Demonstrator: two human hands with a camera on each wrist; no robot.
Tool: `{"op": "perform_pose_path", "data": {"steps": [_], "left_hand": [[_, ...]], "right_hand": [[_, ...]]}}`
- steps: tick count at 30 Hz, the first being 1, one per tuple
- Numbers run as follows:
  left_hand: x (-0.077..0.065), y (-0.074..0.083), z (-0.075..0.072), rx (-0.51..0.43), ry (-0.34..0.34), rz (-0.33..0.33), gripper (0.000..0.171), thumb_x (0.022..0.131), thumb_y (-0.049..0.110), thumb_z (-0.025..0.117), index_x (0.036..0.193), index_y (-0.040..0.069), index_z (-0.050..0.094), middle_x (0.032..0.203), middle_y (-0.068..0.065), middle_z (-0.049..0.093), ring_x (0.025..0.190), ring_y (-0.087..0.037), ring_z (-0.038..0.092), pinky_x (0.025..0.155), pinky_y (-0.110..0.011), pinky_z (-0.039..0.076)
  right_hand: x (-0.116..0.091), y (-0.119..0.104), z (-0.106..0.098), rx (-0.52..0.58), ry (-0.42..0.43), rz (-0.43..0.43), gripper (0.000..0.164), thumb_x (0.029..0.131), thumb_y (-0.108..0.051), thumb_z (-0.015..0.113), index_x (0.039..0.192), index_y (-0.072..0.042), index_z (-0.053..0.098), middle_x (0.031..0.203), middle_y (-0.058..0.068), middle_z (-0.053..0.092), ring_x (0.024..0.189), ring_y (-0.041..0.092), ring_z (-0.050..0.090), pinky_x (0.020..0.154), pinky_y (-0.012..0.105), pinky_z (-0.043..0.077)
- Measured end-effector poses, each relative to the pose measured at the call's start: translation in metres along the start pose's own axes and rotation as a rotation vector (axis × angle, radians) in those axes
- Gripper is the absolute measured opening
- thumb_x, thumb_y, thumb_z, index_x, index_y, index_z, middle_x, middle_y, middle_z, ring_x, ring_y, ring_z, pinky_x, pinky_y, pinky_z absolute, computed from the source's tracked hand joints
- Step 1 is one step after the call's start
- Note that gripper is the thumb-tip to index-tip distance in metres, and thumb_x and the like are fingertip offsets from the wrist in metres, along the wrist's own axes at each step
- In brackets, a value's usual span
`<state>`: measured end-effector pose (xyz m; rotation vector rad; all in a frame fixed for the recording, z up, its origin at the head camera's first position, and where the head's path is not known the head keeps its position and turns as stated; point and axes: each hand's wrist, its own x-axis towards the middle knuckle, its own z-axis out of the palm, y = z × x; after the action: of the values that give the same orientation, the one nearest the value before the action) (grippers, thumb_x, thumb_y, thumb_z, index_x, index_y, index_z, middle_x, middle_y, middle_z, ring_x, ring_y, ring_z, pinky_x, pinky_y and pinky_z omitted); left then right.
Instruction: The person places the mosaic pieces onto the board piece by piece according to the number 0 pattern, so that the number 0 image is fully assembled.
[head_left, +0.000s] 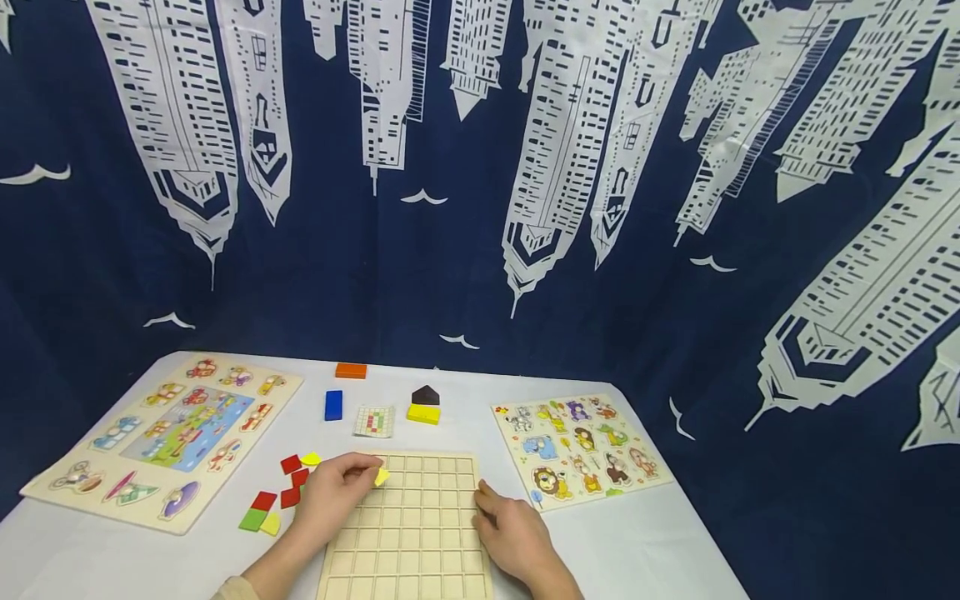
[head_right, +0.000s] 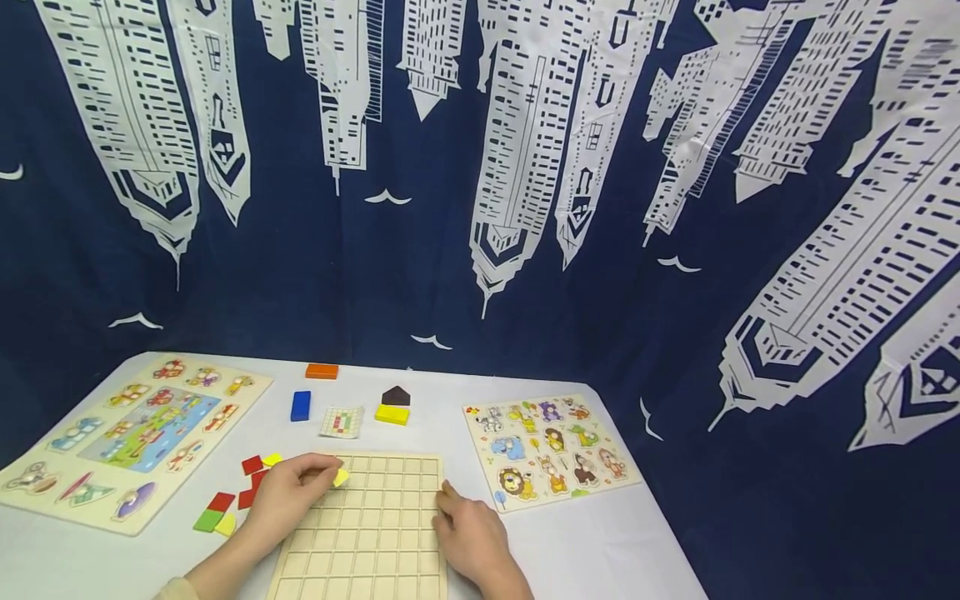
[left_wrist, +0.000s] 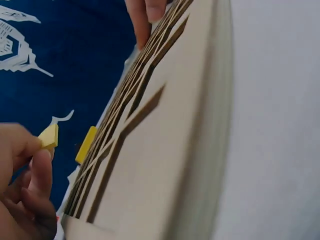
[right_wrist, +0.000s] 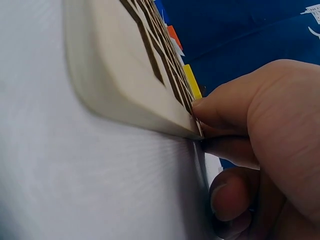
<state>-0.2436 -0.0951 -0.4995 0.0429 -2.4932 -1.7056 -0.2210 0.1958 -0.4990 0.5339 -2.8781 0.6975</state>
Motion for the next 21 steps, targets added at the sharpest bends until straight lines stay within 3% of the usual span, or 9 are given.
{"op": "perform_pose_path", "data": {"steps": [5, 11, 21], "left_hand": [[0.003, -0.008, 0.006, 0.063, 0.061, 0.069, 0.012, 0.092, 0.019, 0.077, 0.104, 0.017, 0.081, 0.093, 0.006, 0.078, 0.077, -0.006, 0.068, 0.066, -0.019, 0.054], [0.002, -0.012, 0.014, 0.261, 0.094, 0.162, 0.011, 0.088, 0.019, 0.082, 0.094, 0.028, 0.081, 0.082, 0.016, 0.074, 0.066, -0.001, 0.06, 0.058, -0.02, 0.047], [0.002, -0.013, 0.021, 0.426, 0.097, 0.268, 0.021, 0.087, 0.02, 0.082, 0.106, 0.03, 0.081, 0.09, 0.019, 0.072, 0.07, 0.003, 0.057, 0.056, -0.019, 0.043]], "right_hand": [[0.001, -0.002, 0.001, 0.016, -0.002, 0.02, 0.038, 0.094, -0.022, 0.071, 0.129, -0.007, 0.071, 0.141, 0.01, 0.064, 0.123, 0.032, 0.066, 0.1, 0.052, 0.052], [0.001, -0.003, 0.002, 0.034, -0.021, 0.024, 0.04, 0.094, -0.023, 0.07, 0.131, -0.005, 0.07, 0.142, 0.011, 0.062, 0.124, 0.032, 0.065, 0.102, 0.052, 0.051], [0.002, -0.002, 0.002, 0.034, -0.035, 0.05, 0.043, 0.095, -0.026, 0.069, 0.132, -0.004, 0.069, 0.144, 0.012, 0.061, 0.126, 0.033, 0.064, 0.104, 0.053, 0.05]]}}
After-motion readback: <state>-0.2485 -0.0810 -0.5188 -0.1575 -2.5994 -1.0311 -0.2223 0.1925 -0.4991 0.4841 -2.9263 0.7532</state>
